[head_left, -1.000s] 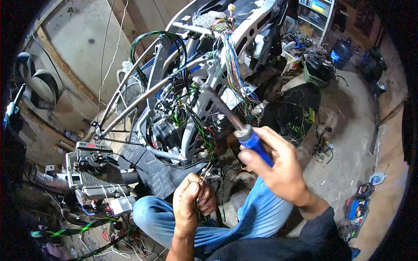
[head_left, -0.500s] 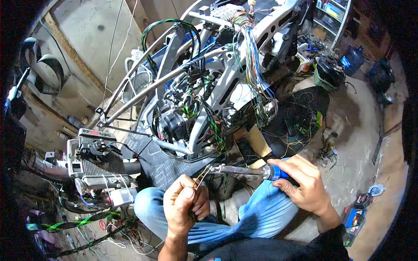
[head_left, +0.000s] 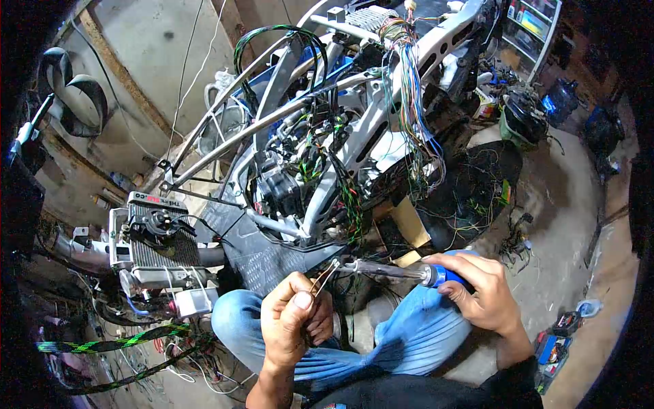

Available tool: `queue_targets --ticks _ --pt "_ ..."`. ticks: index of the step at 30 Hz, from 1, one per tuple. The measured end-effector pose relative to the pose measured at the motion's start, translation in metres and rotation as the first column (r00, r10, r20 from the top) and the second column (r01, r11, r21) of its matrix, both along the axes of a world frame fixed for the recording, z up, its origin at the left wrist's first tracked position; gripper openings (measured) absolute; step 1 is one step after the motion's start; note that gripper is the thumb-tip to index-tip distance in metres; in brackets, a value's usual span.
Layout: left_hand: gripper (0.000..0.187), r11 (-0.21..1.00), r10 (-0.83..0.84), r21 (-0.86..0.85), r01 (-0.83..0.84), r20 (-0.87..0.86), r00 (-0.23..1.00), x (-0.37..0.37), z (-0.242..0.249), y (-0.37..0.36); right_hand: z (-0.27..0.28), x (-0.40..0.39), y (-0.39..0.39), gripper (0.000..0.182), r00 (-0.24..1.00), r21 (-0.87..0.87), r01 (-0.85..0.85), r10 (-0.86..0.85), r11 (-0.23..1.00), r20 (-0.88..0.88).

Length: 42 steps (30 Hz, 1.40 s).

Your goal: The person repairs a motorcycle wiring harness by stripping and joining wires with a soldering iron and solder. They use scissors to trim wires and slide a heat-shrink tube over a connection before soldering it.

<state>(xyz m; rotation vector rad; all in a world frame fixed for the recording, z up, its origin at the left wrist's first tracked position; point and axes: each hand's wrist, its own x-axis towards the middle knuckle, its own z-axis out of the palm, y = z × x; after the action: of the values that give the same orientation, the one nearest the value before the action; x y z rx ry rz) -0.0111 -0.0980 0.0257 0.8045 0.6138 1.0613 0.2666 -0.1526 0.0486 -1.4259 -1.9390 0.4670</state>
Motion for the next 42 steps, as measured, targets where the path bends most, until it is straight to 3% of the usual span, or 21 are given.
queue_targets --ticks 3,6,10,20,23,32,35,42 --pt "0.034 1.000 -0.020 0.004 0.020 0.026 0.999 -0.001 -0.002 -0.001 0.001 0.008 -0.001 0.030 0.998 -0.086 -0.060 0.058 0.995 -0.018" --pt "0.028 0.996 -0.079 0.042 0.075 0.099 0.992 -0.004 -0.007 0.000 0.008 0.012 -0.003 0.027 0.991 -0.330 -0.046 0.002 0.943 -0.134" --pt "0.034 0.999 -0.040 0.028 0.039 0.037 0.999 0.001 -0.002 -0.001 0.010 0.016 0.002 0.032 0.984 -0.389 -0.107 0.041 0.915 -0.174" --pt "0.036 0.999 -0.026 0.040 0.025 0.005 1.000 0.004 -0.001 0.000 0.007 0.017 0.005 0.034 0.986 -0.380 -0.114 0.059 0.918 -0.154" --pt "0.029 0.994 -0.099 0.045 0.095 0.091 0.991 -0.001 -0.005 0.000 0.007 0.016 0.005 0.034 0.982 -0.379 -0.114 0.046 0.918 -0.184" --pt "0.029 0.994 -0.103 0.048 0.099 0.103 0.989 -0.001 -0.006 0.000 0.007 0.017 0.006 0.033 0.988 -0.365 -0.114 0.066 0.924 -0.142" --pt "0.036 0.998 -0.041 0.049 0.041 0.005 0.999 0.004 -0.002 0.000 0.008 0.016 0.006 0.035 0.985 -0.400 -0.115 0.052 0.909 -0.166" --pt "0.034 0.997 -0.064 0.033 0.064 0.024 0.998 0.003 -0.001 -0.001 0.006 0.017 0.005 0.037 0.983 -0.392 -0.113 0.047 0.913 -0.175"
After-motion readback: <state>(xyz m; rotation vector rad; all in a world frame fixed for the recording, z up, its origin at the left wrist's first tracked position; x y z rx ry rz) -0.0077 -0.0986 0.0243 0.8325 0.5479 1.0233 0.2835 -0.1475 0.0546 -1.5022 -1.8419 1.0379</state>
